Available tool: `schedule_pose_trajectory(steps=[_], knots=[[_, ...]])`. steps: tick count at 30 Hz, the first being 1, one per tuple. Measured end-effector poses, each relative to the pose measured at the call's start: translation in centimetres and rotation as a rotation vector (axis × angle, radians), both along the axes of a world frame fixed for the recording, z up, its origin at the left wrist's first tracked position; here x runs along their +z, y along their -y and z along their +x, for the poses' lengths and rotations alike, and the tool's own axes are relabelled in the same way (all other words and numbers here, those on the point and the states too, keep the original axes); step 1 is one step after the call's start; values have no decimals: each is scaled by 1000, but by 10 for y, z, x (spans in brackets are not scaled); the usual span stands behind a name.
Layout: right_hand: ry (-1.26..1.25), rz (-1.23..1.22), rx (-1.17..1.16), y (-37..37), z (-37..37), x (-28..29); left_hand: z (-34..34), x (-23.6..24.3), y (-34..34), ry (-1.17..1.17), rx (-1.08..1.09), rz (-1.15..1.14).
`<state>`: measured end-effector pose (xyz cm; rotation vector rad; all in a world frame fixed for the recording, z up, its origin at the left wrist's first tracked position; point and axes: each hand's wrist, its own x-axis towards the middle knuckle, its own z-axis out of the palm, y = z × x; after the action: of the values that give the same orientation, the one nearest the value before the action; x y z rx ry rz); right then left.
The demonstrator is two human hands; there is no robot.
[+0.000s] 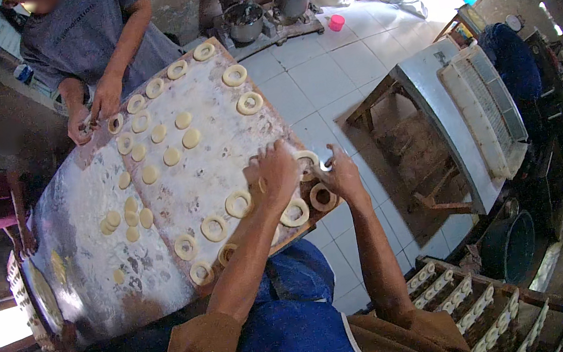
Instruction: The person shapes small dough pieces into ring forms by hand and places them on a wooden board. Other workers assist by rolling and arranging dough nearby. The shaped rings accumulate on the board throughout the clip.
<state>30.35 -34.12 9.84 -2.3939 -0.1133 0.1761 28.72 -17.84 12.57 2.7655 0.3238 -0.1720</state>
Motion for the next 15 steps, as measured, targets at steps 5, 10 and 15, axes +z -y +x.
schedule_pose_trajectory(steps=[5, 10, 15], knots=[[-50, 70, 73, 17, 12, -23, -5, -20, -18, 135, -61, -170], [48, 83, 170, -8, 2, -12, -19, -27, -19, 240, 2, -39], [157, 218, 33, 9, -38, -6, -105, -13, -129, 312, 343, 40]])
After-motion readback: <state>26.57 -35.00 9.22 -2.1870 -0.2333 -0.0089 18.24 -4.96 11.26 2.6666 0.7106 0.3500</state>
